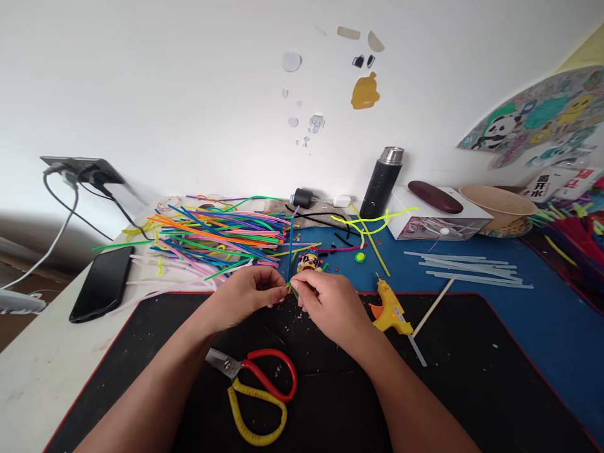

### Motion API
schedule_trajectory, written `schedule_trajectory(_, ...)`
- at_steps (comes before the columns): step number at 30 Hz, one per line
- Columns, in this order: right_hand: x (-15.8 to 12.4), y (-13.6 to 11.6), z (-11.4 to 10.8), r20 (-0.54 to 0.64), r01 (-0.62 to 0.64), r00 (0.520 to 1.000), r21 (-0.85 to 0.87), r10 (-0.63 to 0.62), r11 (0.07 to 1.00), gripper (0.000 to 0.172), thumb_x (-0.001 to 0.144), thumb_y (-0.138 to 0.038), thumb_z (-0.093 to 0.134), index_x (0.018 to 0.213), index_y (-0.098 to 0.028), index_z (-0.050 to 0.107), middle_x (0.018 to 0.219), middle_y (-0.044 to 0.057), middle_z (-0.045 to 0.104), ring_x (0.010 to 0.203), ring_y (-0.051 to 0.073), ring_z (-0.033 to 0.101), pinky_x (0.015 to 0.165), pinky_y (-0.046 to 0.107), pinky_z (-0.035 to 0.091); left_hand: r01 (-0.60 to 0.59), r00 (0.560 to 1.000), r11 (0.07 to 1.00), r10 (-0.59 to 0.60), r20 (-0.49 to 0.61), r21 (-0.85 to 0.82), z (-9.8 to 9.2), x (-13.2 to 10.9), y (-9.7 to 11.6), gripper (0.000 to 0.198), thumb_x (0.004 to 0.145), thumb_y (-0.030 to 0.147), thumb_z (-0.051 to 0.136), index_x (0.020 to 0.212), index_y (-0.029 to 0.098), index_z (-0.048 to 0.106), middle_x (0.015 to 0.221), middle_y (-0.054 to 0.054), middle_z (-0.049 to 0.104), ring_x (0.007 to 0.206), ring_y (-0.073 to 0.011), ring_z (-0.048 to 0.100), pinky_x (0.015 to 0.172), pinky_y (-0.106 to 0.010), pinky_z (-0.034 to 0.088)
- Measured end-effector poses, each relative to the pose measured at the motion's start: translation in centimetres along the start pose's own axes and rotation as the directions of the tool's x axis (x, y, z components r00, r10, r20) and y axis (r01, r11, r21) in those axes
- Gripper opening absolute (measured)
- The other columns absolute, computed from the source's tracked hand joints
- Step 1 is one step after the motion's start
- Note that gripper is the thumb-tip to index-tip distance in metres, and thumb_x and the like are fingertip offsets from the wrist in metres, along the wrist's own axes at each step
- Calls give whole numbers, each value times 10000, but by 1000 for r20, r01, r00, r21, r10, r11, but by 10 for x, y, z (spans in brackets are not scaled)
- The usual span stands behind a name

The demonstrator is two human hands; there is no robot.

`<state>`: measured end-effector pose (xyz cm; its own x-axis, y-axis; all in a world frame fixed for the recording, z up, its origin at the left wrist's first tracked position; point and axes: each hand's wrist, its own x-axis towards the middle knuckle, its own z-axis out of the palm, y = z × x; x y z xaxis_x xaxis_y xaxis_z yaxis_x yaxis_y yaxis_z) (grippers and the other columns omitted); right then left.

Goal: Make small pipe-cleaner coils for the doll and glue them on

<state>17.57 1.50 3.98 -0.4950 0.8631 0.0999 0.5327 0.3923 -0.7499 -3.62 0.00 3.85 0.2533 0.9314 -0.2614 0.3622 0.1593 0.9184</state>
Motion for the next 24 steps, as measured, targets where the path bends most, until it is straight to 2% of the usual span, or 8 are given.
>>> schedule_trajectory(4,0,1,0,-4,1,1000,19,-1,1000,220,1058,-219,579,945,-246,765,757,-7,773,655,172,704,654,271,453,-7,1000,994,6,-12,-105,0,0,1,352,799,516,804,810,177,710,763,-16,675,700,-165,582,670,-281,460)
schedule_trajectory(9,0,3,0,-23,7,1000,65,-6,998,206,1054,-215,576,964,-240,760,739,-14,767,636,161,708,648,265,461,-4,997,982,-11,-79,-186,2,0,0,410,758,534,873,858,168,718,794,-6,676,714,-151,601,679,-270,483)
schedule_trajectory(14,-1,3,0,-37,6,999,107,-2,994,216,1053,-222,572,939,-231,755,715,-17,755,634,156,710,648,261,467,26,996,940,-52,-66,-340,6,0,2,438,681,503,948,819,158,716,775,-5,695,698,-140,627,675,-262,515)
schedule_trajectory(24,0,3,0,-50,11,999,101,-6,995,220,1051,-235,564,941,-235,755,707,-14,754,626,159,707,632,260,470,42,994,911,-81,-78,-411,7,2,1,421,641,443,974,815,156,720,755,1,706,695,-141,670,676,-259,551)
